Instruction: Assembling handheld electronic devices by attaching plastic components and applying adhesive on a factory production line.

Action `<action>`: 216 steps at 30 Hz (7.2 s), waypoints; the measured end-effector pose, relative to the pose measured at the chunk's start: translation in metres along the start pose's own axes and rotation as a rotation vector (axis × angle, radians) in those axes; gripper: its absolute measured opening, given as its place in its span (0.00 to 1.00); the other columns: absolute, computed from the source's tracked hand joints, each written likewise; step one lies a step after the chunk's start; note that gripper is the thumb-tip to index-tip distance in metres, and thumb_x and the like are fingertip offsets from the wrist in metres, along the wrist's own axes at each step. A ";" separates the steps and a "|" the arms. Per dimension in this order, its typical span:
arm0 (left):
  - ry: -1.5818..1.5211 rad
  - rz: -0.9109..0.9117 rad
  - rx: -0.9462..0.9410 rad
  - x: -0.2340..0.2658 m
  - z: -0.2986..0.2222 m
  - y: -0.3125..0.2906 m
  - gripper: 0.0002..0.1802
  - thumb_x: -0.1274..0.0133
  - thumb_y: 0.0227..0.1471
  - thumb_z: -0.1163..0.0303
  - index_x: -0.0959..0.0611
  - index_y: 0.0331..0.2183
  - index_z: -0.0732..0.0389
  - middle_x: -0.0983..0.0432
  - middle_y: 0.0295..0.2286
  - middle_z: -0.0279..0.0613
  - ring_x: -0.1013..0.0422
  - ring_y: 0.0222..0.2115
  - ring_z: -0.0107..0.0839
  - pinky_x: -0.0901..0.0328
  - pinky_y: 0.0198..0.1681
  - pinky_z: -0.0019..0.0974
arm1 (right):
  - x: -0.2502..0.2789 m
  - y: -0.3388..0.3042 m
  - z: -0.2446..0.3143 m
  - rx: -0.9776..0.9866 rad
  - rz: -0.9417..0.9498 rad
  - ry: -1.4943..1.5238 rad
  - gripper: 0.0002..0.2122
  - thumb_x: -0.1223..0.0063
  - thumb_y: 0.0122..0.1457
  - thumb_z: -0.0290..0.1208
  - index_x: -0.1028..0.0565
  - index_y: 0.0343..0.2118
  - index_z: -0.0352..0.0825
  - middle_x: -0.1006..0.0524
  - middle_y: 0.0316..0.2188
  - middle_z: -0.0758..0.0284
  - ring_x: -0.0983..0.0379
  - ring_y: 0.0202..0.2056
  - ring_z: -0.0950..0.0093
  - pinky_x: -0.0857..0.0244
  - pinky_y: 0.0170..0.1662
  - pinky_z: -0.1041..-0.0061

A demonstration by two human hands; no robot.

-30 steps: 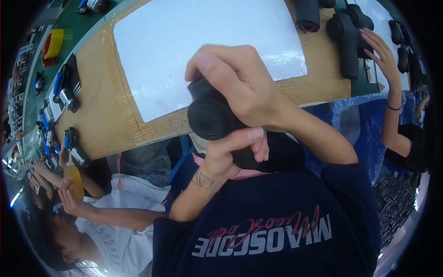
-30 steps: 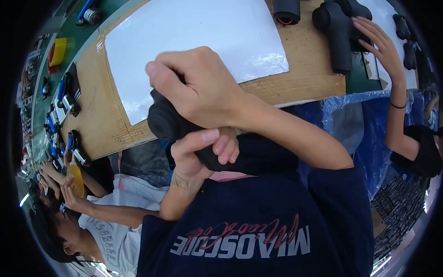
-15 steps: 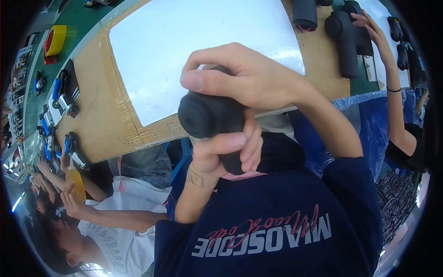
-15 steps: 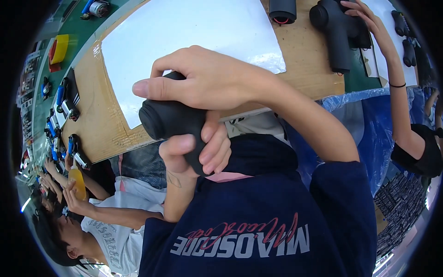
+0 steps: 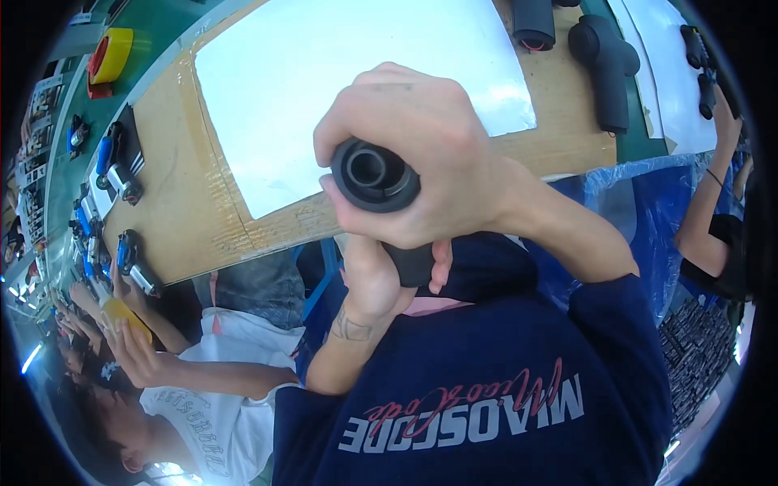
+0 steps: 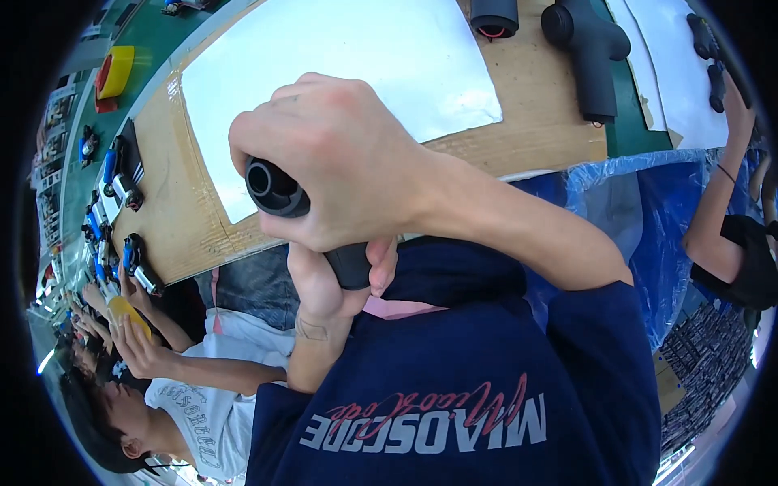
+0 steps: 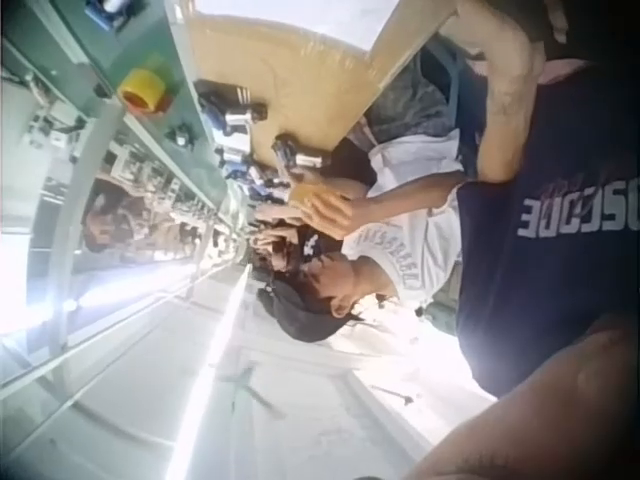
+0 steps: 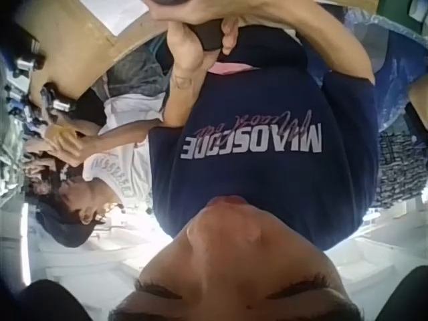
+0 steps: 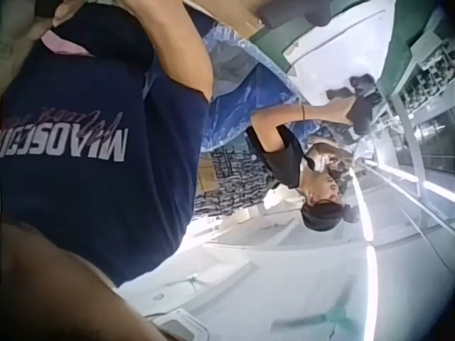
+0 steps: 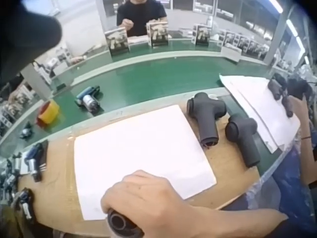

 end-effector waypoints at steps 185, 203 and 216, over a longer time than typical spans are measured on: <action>0.129 -0.044 0.044 -0.004 -0.031 -0.015 0.47 0.83 0.62 0.28 0.32 0.55 0.59 0.22 0.34 0.45 0.24 0.22 0.34 0.27 0.21 0.34 | 0.005 0.008 0.040 -0.059 0.029 -0.036 0.27 0.28 0.42 0.27 0.26 0.47 0.28 0.20 0.41 0.56 0.22 0.46 0.54 0.27 0.48 0.66; 0.454 0.091 -0.048 -0.016 0.002 0.000 0.29 0.67 0.70 0.44 0.35 0.55 0.60 0.24 0.32 0.45 0.25 0.24 0.32 0.29 0.26 0.30 | 0.065 -0.035 0.027 -0.828 0.006 0.027 0.25 0.30 0.47 0.32 0.24 0.48 0.28 0.21 0.44 0.54 0.22 0.44 0.57 0.28 0.46 0.65; -0.186 0.616 0.357 -0.007 -0.008 0.001 0.33 0.57 0.65 0.45 0.33 0.51 0.68 0.27 0.24 0.49 0.27 0.20 0.32 0.31 0.24 0.31 | 0.070 -0.031 0.009 -0.342 0.140 0.190 0.21 0.27 0.41 0.31 0.23 0.40 0.32 0.20 0.36 0.60 0.23 0.36 0.66 0.30 0.39 0.73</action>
Point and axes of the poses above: each hand's wrist, its own y-axis towards the middle knuckle, its own x-axis out of the back of the hand, z = x × y, the point moved 1 cm from there along y, towards the middle knuckle
